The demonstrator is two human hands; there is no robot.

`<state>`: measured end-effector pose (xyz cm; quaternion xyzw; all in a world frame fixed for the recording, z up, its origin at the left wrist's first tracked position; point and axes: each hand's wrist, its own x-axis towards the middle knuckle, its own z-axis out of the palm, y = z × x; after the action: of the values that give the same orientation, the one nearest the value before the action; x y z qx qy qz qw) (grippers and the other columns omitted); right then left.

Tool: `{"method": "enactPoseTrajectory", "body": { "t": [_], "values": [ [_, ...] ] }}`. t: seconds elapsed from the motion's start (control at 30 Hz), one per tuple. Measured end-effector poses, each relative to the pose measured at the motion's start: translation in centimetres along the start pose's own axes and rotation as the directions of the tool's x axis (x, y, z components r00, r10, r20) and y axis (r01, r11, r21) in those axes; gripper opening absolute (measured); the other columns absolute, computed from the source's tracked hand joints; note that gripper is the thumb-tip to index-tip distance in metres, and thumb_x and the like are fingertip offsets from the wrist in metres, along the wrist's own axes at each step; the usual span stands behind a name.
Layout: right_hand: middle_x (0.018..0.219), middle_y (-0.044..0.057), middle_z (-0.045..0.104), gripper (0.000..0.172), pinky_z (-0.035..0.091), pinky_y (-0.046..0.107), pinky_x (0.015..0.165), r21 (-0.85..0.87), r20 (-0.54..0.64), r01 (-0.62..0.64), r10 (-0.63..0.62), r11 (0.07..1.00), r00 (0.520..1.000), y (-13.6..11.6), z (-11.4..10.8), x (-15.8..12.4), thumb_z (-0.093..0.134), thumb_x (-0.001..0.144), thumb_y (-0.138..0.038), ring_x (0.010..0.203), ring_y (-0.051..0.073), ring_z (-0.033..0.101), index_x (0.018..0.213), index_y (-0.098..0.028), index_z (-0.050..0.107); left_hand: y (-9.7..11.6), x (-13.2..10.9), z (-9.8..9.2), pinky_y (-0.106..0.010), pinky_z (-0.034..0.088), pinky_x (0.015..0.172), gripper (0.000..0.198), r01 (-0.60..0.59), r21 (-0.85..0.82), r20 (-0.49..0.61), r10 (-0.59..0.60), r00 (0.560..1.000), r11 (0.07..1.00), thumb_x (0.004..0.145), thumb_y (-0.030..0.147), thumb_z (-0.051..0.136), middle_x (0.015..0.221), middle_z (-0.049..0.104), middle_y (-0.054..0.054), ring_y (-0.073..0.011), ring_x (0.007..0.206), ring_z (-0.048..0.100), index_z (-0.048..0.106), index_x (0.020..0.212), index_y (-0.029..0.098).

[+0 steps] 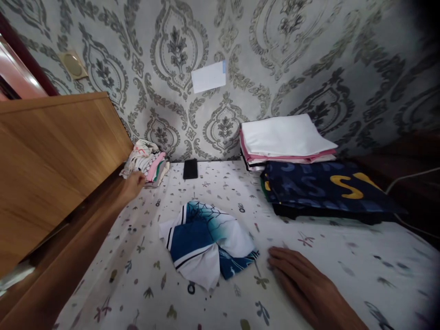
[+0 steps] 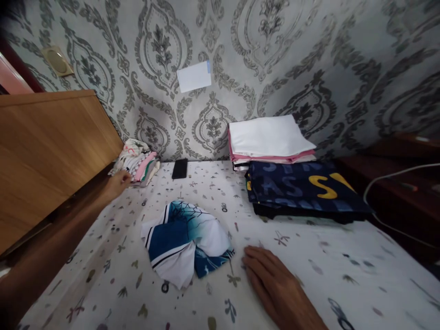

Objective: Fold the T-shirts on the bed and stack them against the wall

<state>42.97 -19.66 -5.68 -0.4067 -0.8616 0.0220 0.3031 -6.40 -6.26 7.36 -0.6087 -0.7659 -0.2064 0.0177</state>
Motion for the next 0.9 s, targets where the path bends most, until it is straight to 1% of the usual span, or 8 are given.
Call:
{"method": "enactPoseTrajectory", "body": {
  "t": [0.07,0.17,0.27,0.33,0.47,0.57,0.67,0.9],
  "values": [
    [0.12,0.008,0.073,0.034,0.059,0.039,0.096,-0.023,0.005,0.016,-0.016,1.0,1.0,-0.1,-0.1,0.1,0.046,0.101,-0.037,0.112,0.024,0.069,0.111,-0.024,0.075,1.9,-3.5,1.1,-0.031,0.054,0.084,0.013,-0.116,-0.133,0.135,0.134,0.982,0.984,0.087,0.024,0.05,0.089,0.07,-0.003,-0.0199,0.091,0.065,0.061,0.08,0.022],
    [0.12,0.008,0.073,0.03,0.058,0.039,0.097,-0.076,-0.002,0.064,-0.065,0.995,0.998,-0.5,-0.4,0.3,0.048,0.1,-0.031,0.111,0.023,0.069,0.112,-0.021,0.073,4.7,-9.3,2.1,-0.033,0.054,0.073,0.018,-0.206,-0.383,0.303,0.333,0.893,0.9,0.088,0.038,0.047,0.088,0.069,-0.003,-0.0221,0.086,0.066,0.059,0.081,0.028],
    [0.115,0.01,0.074,0.029,0.057,0.041,0.095,-0.1,0.018,0.101,-0.1,0.99,0.995,-1.9,-0.7,1.1,0.048,0.1,-0.03,0.106,0.023,0.069,0.116,-0.02,0.07,6.5,-14.2,2.7,-0.036,0.053,0.071,0.015,-0.203,-0.501,0.371,0.421,0.827,0.841,0.086,0.047,0.055,0.092,0.07,-0.002,-0.023,0.083,0.065,0.06,0.09,0.034],
    [0.108,0.01,0.074,0.029,0.058,0.039,0.087,-0.093,0.041,0.106,-0.102,0.99,0.994,-3.4,-0.7,2.1,0.048,0.1,-0.031,0.1,0.023,0.069,0.12,-0.019,0.066,7.1,-16.2,3.1,-0.037,0.052,0.076,0.011,-0.25,-0.502,0.349,0.459,0.817,0.828,0.084,0.042,0.06,0.093,0.068,-0.002,-0.0232,0.085,0.064,0.06,0.091,0.034],
    [0.094,0.009,0.07,0.023,0.054,0.035,0.068,-0.118,0.069,0.086,-0.078,0.989,0.995,-6.4,0.3,4.5,0.049,0.097,-0.022,0.085,0.024,0.065,0.112,-0.021,0.066,7.8,-17.8,3.5,-0.038,0.047,0.076,0.004,-0.326,-0.432,0.272,0.466,0.842,0.841,0.081,0.028,0.053,0.084,0.063,-0.003,-0.0238,0.083,0.061,0.055,0.079,0.026],
    [0.084,0.007,0.067,0.022,0.047,0.032,0.062,-0.16,0.146,0.025,-0.001,0.987,0.989,-7.3,1.1,5.7,0.048,0.092,-0.009,0.079,0.024,0.064,0.085,-0.022,0.065,8.0,-17.9,2.5,-0.034,0.044,0.07,0.012,-0.252,-0.517,0.247,0.425,0.871,0.818,0.082,0.033,0.053,0.077,0.062,-0.002,-0.0213,0.075,0.057,0.056,0.077,0.023],
    [0.084,0.008,0.068,0.024,0.044,0.032,0.061,-0.16,0.189,-0.039,0.069,0.986,0.98,-7.0,1.1,5.9,0.046,0.093,-0.008,0.08,0.023,0.064,0.081,-0.02,0.063,7.6,-17.8,0.5,-0.03,0.041,0.065,0.022,-0.174,-0.63,0.211,0.383,0.899,0.757,0.082,0.043,0.056,0.072,0.058,0.0,-0.0184,0.071,0.054,0.057,0.077,0.021],
    [0.085,0.007,0.07,0.024,0.045,0.03,0.064,-0.059,-0.083,-0.005,0.0,0.998,0.997,-6.6,-3.8,4.5,0.044,0.096,-0.019,0.079,0.02,0.063,0.084,-0.02,0.064,6.7,-18.6,-4.3,-0.025,0.04,0.061,0.033,-0.042,-0.768,0.152,0.244,0.958,0.639,0.081,0.051,0.064,0.066,0.053,0.002,-0.0129,0.062,0.048,0.058,0.077,0.018]
  ]
}}
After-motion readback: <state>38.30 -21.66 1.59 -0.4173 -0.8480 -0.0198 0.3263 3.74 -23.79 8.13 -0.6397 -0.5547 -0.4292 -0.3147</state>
